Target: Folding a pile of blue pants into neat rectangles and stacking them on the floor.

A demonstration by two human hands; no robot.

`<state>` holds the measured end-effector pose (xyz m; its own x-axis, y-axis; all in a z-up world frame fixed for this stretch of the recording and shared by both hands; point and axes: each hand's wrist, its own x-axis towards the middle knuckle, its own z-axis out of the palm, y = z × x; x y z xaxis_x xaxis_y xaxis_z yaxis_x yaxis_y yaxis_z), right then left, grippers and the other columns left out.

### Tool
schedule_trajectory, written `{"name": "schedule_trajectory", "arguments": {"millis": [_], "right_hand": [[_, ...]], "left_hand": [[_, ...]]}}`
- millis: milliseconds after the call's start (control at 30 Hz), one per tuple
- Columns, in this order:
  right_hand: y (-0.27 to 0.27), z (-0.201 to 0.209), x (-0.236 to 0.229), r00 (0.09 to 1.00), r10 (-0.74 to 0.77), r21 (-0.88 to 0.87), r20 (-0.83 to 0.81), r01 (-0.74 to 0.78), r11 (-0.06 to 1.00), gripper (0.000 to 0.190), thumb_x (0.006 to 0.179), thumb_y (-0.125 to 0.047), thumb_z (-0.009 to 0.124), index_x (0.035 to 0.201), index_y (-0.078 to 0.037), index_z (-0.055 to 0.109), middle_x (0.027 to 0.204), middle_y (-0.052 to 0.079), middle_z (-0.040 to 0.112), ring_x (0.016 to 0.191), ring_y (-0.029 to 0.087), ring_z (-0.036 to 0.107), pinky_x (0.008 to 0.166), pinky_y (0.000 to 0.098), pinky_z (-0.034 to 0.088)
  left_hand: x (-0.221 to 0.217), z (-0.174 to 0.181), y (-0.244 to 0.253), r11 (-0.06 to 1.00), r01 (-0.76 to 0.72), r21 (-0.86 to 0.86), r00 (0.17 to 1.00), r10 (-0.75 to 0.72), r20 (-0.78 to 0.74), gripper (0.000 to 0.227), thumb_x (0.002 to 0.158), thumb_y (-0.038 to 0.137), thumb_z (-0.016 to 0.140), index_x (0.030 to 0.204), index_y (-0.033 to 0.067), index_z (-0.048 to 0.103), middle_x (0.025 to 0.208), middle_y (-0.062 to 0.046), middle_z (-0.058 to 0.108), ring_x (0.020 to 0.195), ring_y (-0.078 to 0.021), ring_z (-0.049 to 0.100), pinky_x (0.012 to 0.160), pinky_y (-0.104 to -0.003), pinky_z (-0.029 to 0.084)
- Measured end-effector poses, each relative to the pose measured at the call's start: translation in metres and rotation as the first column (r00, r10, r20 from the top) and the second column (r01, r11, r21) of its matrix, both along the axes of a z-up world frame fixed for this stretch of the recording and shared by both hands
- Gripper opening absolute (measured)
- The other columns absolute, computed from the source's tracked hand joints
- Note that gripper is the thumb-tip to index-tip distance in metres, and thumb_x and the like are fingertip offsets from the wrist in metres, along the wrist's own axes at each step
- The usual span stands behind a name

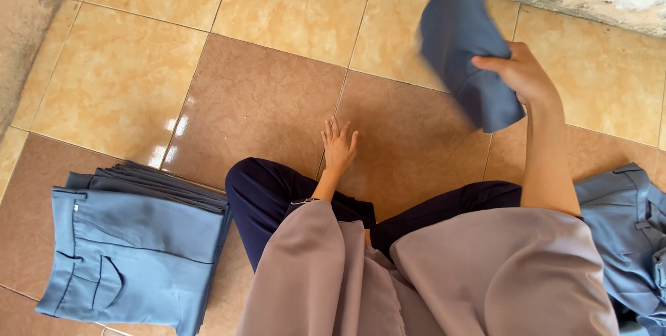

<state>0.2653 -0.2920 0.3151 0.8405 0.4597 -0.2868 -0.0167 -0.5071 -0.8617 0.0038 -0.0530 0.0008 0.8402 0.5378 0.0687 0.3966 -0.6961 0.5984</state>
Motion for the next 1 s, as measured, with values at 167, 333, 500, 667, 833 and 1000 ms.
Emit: {"name": "schedule_trajectory", "arguments": {"millis": [167,333,500,667,833,1000], "right_hand": [[0.039,-0.050,-0.050,0.747,0.557,-0.651,0.363,-0.224,0.726,0.052,0.086,-0.022,0.073,0.135,-0.007,0.068,0.114,0.024,0.068,0.098,0.044,0.069,0.082,0.0540,0.055],[0.034,-0.194,-0.110,0.615,0.751,-0.831,0.240,-0.270,0.486,0.071,0.086,-0.013,0.070,0.150,-0.041,0.053,0.105,0.011,0.061,0.082,0.036,0.075,0.074,0.0461,0.062],[0.006,-0.269,-0.172,0.479,0.858,-0.818,0.185,-0.409,0.404,0.074,0.086,-0.019,0.066,0.150,-0.049,0.045,0.099,0.002,0.057,0.075,0.020,0.071,0.068,0.0343,0.054],[0.003,-0.264,-0.178,0.491,0.869,-0.785,0.055,-0.516,0.342,0.070,0.089,-0.032,0.069,0.151,-0.051,0.042,0.106,0.000,0.057,0.089,0.018,0.069,0.083,0.0370,0.048],[-0.007,-0.241,-0.148,0.798,0.550,-0.342,-0.247,-0.603,0.720,0.061,0.078,-0.075,0.071,0.121,-0.033,0.078,0.094,0.005,0.071,0.089,0.025,0.071,0.081,0.0384,0.052],[-0.058,-0.304,-0.102,0.926,-0.156,-0.357,0.342,0.282,0.890,0.049,0.097,-0.044,0.073,0.135,-0.015,0.063,0.108,0.012,0.058,0.101,0.030,0.064,0.083,0.0434,0.055]], "left_hand": [[0.000,0.028,0.019,0.995,-0.054,-0.081,0.995,0.047,-0.085,0.052,0.105,0.047,0.048,0.144,0.0149,0.057,0.160,-0.031,0.033,0.152,-0.0483,0.023,0.118,-0.065,0.027],[-0.011,0.009,0.029,0.989,-0.112,-0.097,0.989,0.102,-0.103,0.056,0.104,0.047,0.050,0.149,0.0134,0.050,0.159,-0.031,0.034,0.151,-0.0485,0.024,0.117,-0.066,0.028],[-0.025,0.015,0.030,0.980,0.063,-0.189,0.989,-0.087,-0.123,0.077,0.095,0.054,0.063,0.155,0.0101,0.042,0.162,-0.029,0.029,0.151,-0.0483,0.023,0.120,-0.063,0.023],[-0.026,0.012,0.009,0.983,0.159,-0.096,0.911,-0.183,-0.369,0.084,0.075,0.050,0.082,0.146,0.0172,0.050,0.155,-0.027,0.034,0.142,-0.0455,0.039,0.112,-0.056,0.041],[-0.027,-0.052,0.007,0.957,-0.027,-0.289,0.905,-0.099,-0.414,0.076,0.062,0.028,0.095,0.124,0.0204,0.051,0.131,-0.018,0.040,0.115,-0.0462,0.063,0.094,-0.054,0.058],[-0.027,-0.072,0.020,0.877,-0.055,-0.478,0.791,-0.254,-0.557,0.043,0.062,0.044,0.092,0.086,0.0172,0.067,0.089,-0.010,0.073,0.090,-0.0293,0.075,0.071,-0.040,0.062]]}}
